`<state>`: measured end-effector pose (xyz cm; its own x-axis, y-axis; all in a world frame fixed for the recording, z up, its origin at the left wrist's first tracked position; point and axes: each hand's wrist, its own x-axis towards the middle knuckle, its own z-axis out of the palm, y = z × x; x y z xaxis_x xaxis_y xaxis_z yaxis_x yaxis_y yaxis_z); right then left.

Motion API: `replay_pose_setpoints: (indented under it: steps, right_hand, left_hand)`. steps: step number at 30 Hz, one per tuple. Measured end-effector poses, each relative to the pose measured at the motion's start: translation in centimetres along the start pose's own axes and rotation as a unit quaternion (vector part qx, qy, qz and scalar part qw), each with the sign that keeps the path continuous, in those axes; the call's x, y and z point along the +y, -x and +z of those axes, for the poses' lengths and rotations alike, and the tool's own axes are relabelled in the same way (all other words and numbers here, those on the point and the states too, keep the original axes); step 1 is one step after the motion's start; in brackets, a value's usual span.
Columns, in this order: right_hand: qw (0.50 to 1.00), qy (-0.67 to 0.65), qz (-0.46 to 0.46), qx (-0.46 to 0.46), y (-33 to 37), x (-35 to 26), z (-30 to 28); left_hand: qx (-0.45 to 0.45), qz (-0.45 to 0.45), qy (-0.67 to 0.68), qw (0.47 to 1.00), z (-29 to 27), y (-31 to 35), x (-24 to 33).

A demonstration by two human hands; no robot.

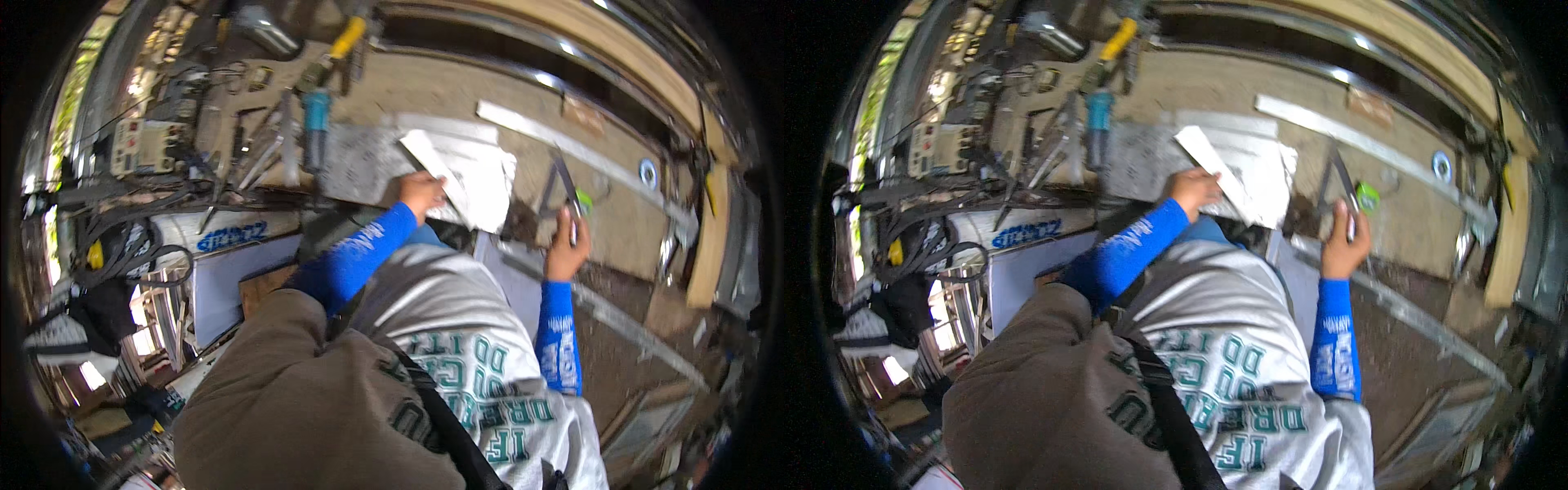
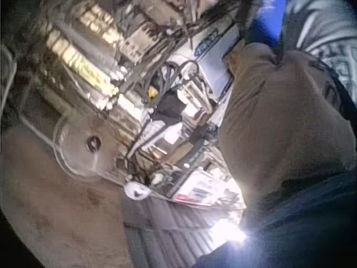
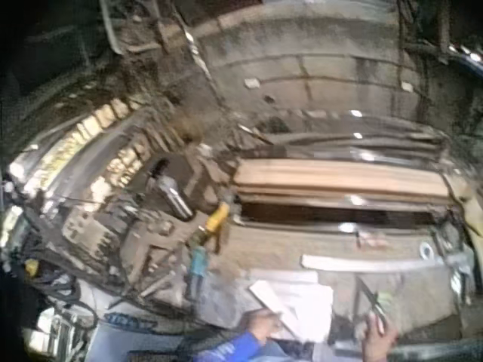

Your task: The person measures and marks a flat metal bar with a tape measure and marker, then uses an angle grinder to cut the bar, producing sparks. The person fits the cut piece into a metal frame, then repeats the measuring and marking process on another section of the bar.

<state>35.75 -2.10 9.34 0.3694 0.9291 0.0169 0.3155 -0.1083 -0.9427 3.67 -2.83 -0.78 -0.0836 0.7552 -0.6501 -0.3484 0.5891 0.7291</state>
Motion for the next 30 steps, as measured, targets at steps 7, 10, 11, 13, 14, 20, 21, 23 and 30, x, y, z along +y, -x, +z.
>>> replay_pose_setpoints:
  steps: [7, 10, 11, 13, 14, 20, 21, 23, 30]
  right_hand:
    - [0.946, -0.233, 0.22, -0.042, 3.1, -2.4, 0.5]
    - [0.908, -0.248, 0.316, -0.117, 5.0, -2.2, 0.3]
    - [0.902, -0.236, 0.342, -0.117, 5.6, -2.3, 1.0]
    - [0.878, -0.222, 0.403, -0.134, 6.6, -2.6, 1.5]
    - [0.865, -0.221, 0.427, -0.141, 6.8, -2.6, 1.9]
    - [0.843, -0.158, 0.48, -0.186, 8.0, -1.3, 6.9]
    - [0.839, -0.162, 0.482, -0.195, 8.0, -1.6, 7.7]
    - [0.833, -0.159, 0.48, -0.226, 7.6, -2.0, 9.0]
    - [0.876, -0.057, 0.407, -0.253, 8.1, 0.9, 6.8]
  left_hand:
    - [0.085, -0.107, 0.167, 0.976, 3.4, 3.5, -2.3]
    - [0.065, -0.177, -0.003, 0.982, 2.5, 3.7, -1.2]
    - [0.032, -0.146, -0.089, 0.985, 1.3, 3.3, -1.8]
    - [0.051, 0.106, -0.362, 0.925, 1.3, 4.1, 0.2]
    - [0.055, 0.231, -0.48, 0.844, 1.5, 4.7, 1.4]
    - [-0.188, 0.363, -0.537, 0.738, 0.9, 3.6, 5.3]
    - [-0.201, 0.37, -0.542, 0.727, 1.0, 3.6, 5.1]
    - [-0.208, 0.369, -0.544, 0.724, 0.8, 3.7, 4.8]
    - [-0.109, 0.448, -0.592, 0.661, -0.3, 2.1, 0.8]
